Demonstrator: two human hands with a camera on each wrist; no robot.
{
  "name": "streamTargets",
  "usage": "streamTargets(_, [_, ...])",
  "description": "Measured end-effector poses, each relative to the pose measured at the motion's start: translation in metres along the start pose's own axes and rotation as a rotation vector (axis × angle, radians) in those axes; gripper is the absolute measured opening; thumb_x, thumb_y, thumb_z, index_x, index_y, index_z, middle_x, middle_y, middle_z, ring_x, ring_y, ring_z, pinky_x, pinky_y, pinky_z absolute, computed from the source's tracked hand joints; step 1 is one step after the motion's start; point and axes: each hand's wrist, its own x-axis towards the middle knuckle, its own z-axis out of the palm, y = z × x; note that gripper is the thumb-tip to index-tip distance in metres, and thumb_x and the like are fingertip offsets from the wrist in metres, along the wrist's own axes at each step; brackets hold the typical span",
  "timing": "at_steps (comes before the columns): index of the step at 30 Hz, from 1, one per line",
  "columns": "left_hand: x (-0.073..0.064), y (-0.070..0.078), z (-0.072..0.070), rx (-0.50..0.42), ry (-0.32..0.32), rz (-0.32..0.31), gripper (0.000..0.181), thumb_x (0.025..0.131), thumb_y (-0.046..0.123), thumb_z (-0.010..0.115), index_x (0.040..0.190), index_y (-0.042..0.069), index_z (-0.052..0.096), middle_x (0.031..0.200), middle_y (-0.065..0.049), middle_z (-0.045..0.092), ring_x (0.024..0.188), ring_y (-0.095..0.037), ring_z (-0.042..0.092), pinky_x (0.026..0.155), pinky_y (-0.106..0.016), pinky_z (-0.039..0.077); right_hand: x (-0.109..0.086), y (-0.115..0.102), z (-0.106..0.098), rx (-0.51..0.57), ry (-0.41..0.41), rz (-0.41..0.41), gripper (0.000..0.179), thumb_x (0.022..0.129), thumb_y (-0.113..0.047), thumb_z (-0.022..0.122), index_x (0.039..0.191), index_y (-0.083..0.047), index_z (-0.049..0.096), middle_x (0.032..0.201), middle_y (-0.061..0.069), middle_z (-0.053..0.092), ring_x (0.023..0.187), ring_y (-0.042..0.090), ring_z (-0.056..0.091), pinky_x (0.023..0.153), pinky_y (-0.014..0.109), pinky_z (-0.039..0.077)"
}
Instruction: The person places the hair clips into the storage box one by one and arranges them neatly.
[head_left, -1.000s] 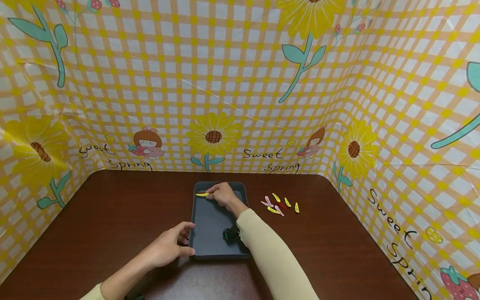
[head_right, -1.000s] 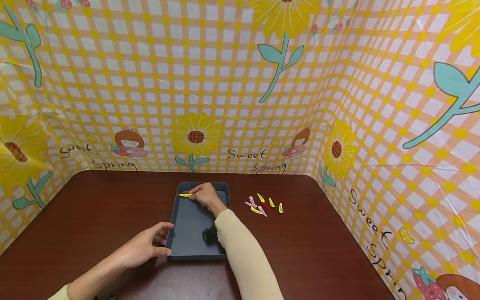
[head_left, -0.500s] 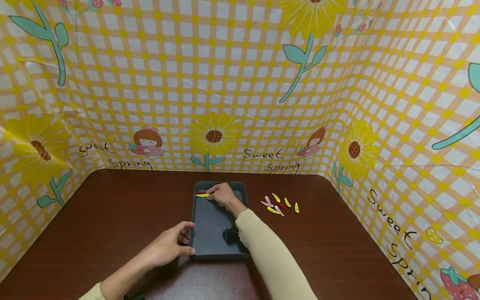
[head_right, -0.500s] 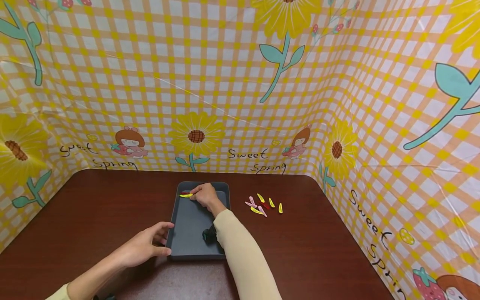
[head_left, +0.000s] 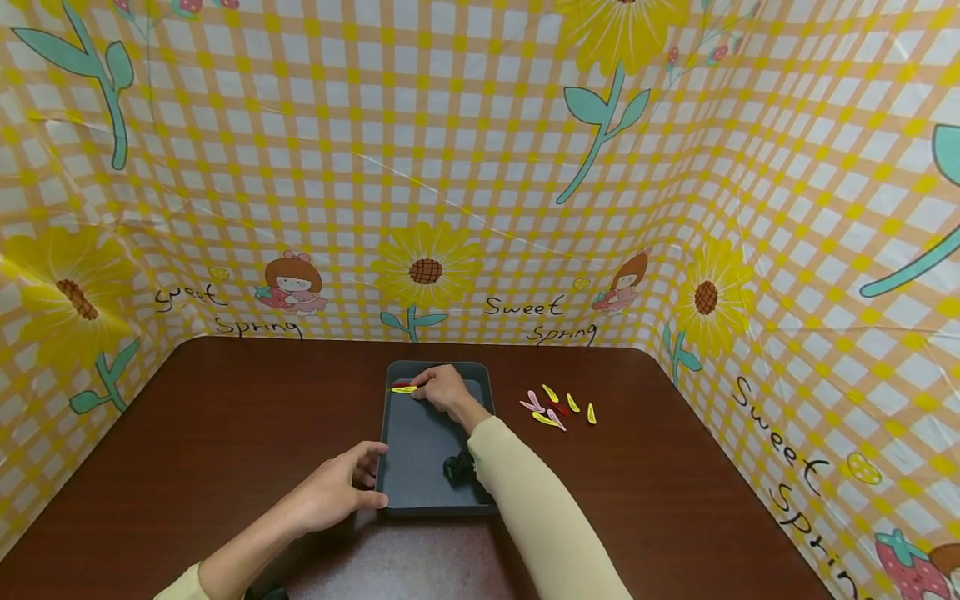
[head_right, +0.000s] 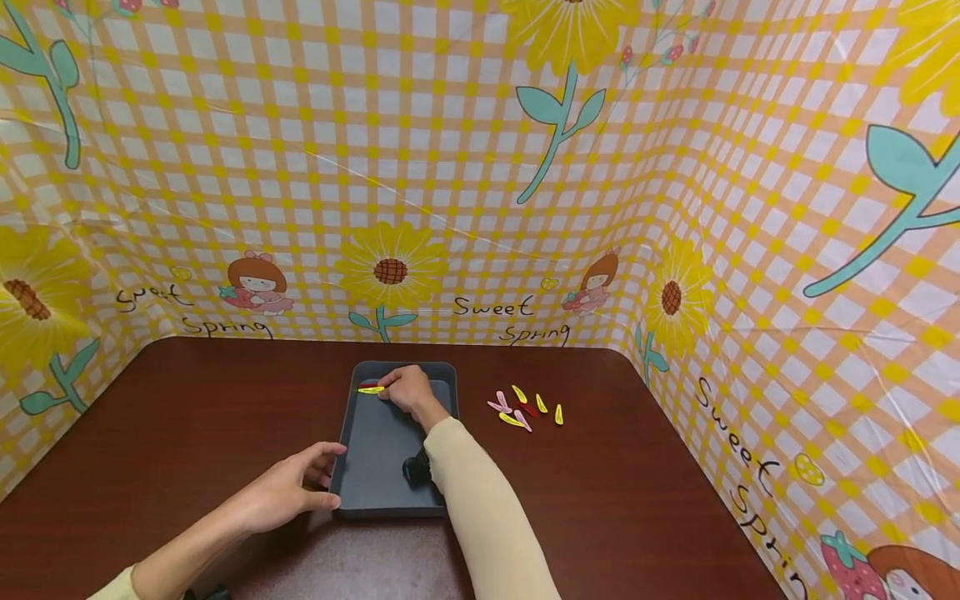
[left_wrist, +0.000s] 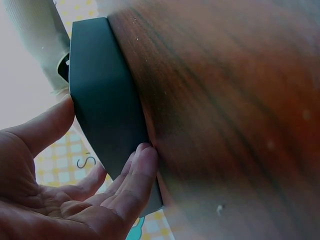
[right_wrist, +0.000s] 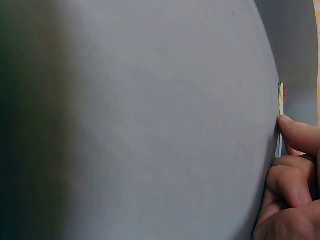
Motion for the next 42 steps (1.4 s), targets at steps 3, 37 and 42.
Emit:
streamTargets(3, [-0.0003,-0.0003,0.0000,-0.001,0.000,0.006,0.067,0.083,0.018,0.083,0.140,0.006,0.051,0.118,-0.009,0.061,0.104,-0.023,0.059,0.084,-0.045,0.050,0.0001,0.0002,0.0005,-0.001,0.000,-0.001,0.014,0.091,-0.007,0.073,0.103,-0.011,0.078,0.054,-0.004,0.053,0.041,0.009,0.027,0.043,0.027,0.029])
streamTargets(37, [-0.0009,-0.0008,0.0007,0.009,0.001,0.005,0.066,0.083,0.019,0.082,0.140,0.007,0.051,0.117,-0.009,0.061,0.105,-0.023,0.060,0.085,-0.045,0.050,-0.0030,-0.0009,-0.0006,0.036,0.032,0.017,0.027,0.089,-0.005,0.074,0.115,-0.011,0.075,0.051,-0.005,0.043,0.042,0.011,0.027,0.043,0.026,0.028])
streamTargets(42, [-0.0010,-0.0006,0.0006,0.010,0.001,0.008,0.066,0.083,0.020,0.083,0.140,0.007,0.051,0.116,-0.008,0.061,0.104,-0.022,0.061,0.085,-0.045,0.050,-0.0054,-0.0008,-0.0014,0.072,0.051,0.027,0.026,0.090,-0.006,0.074,0.115,-0.010,0.075,0.050,-0.005,0.038,0.041,0.011,0.026,0.044,0.027,0.028])
